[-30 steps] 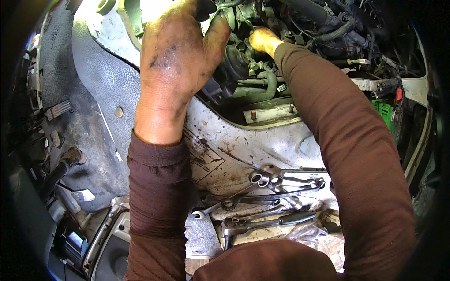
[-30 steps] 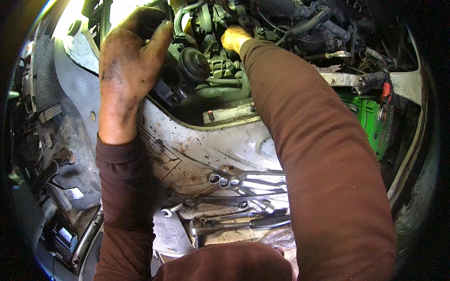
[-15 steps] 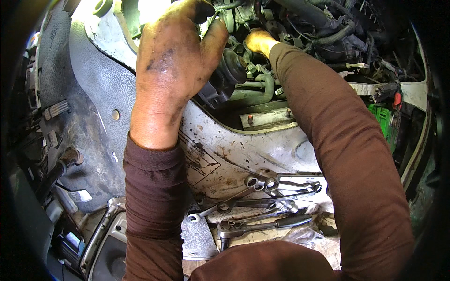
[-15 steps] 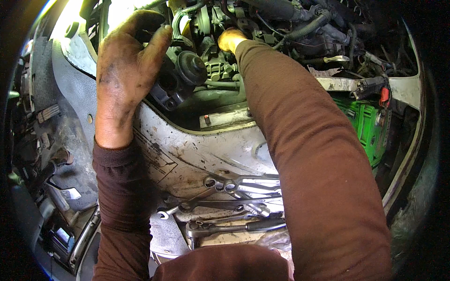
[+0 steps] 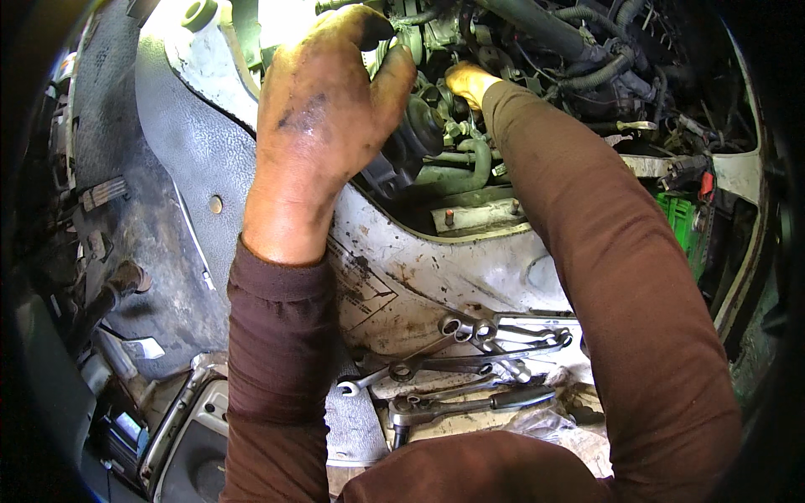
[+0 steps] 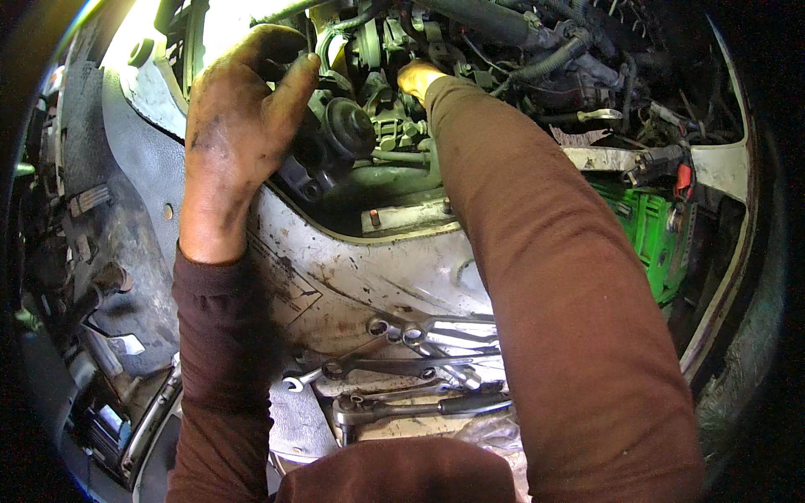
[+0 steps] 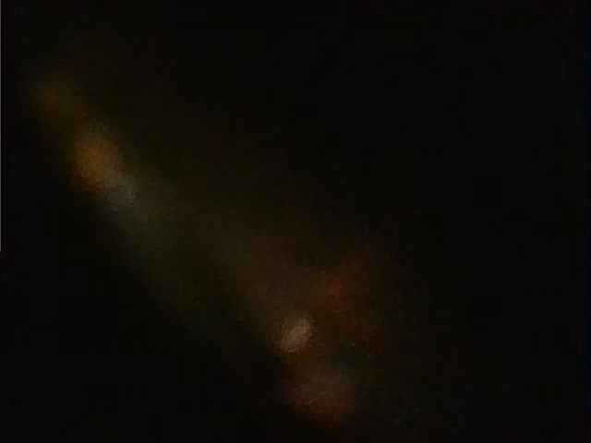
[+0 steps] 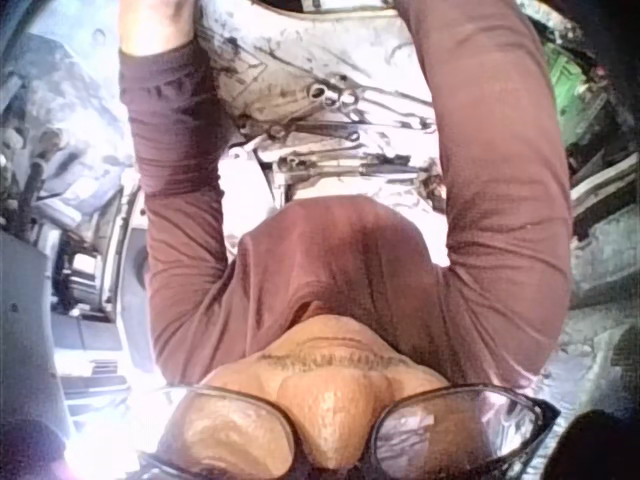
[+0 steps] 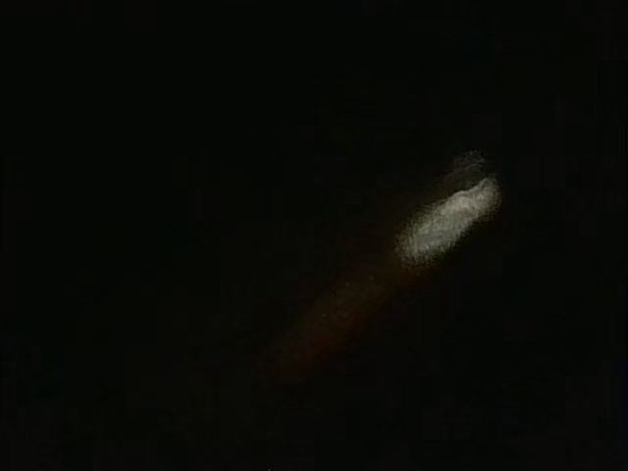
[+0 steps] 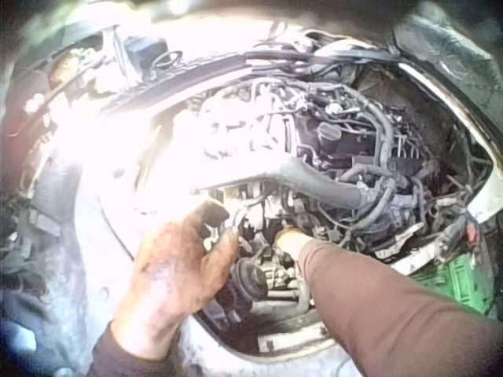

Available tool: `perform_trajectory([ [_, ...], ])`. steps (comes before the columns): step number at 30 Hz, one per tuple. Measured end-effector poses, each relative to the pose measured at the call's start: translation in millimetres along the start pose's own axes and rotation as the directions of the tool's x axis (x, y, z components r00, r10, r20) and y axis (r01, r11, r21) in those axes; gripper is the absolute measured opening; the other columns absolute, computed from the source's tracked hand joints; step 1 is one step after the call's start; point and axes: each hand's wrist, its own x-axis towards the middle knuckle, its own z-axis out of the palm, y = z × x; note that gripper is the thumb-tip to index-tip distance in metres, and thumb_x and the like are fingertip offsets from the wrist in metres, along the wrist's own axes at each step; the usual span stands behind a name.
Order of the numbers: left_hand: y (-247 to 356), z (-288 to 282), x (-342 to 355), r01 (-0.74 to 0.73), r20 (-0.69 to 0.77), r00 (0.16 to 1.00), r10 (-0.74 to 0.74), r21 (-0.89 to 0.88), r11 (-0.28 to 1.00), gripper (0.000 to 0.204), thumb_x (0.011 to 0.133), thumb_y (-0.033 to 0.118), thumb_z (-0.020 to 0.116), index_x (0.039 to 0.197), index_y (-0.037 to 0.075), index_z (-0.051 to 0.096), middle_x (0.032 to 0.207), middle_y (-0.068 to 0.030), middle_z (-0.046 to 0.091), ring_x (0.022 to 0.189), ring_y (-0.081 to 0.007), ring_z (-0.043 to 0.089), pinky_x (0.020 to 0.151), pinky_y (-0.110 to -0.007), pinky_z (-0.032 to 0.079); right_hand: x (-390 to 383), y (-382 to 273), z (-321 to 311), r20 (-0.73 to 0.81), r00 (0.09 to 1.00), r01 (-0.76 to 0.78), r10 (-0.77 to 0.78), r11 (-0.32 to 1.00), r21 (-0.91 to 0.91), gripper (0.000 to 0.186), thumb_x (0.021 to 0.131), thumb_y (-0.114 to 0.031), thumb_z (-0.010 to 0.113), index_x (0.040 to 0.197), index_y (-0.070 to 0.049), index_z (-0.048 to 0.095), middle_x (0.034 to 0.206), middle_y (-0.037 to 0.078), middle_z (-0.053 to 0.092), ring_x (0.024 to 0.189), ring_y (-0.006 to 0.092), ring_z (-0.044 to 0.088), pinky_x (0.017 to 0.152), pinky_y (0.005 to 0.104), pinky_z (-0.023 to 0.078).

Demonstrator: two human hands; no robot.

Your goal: The person installs a cylindrical engine component into the engine bay, aligns it, and secures it by hand. They then use a wrench to tighten fasteners on the component and surrounding parts.

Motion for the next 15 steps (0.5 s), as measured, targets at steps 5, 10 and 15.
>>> perform_trajectory([
  [5, -1.9, 1.4, -0.4, -0.004, -0.014, 1.000, 0.004, -0.014, 1.000, 0.029, 0.092, 0.025, 0.068, 0.108, 0.000, 0.069, 0.089, -0.0181, 0.074, 0.079, -0.0315, 0.072, 0.077, -0.040, 0.054, -8.3, -6.1, 2.9, -0.025, 0.999, 0.028, -0.031, 0.993, -0.119, 0.026, 0.067, -0.009, 0.085, 0.092, -0.003, 0.079, 0.099, 0.018, 0.076, 0.095, 0.0348, 0.074, 0.080, 0.0391, 0.060],
  [10, -11.5, 9.8, 1.2, -0.120, -0.121, 0.985, 0.125, 0.048, 0.992, 0.031, 0.093, 0.027, 0.068, 0.107, 0.000, 0.069, 0.089, -0.0182, 0.074, 0.080, -0.0332, 0.072, 0.077, -0.040, 0.054, -12.4, -1.5, -7.9, 0.068, 0.997, 0.050, -0.038, 0.980, -0.192, 0.029, 0.071, -0.016, 0.084, 0.097, -0.004, 0.079, 0.103, 0.016, 0.076, 0.097, 0.0324, 0.073, 0.081, 0.0396, 0.059],
  [15, -11.0, 8.3, 0.2, -0.062, -0.086, 0.994, 0.065, 0.031, 0.998, 0.028, 0.085, 0.024, 0.072, 0.102, 0.001, 0.070, 0.096, -0.0185, 0.072, 0.092, -0.0390, 0.069, 0.081, -0.046, 0.054, -12.1, -8.0, -14.3, 0.147, 0.988, 0.083, -0.046, 0.962, -0.259, 0.032, 0.076, -0.023, 0.082, 0.102, -0.005, 0.079, 0.107, 0.014, 0.076, 0.099, 0.0299, 0.073, 0.082, 0.0400, 0.059],
])
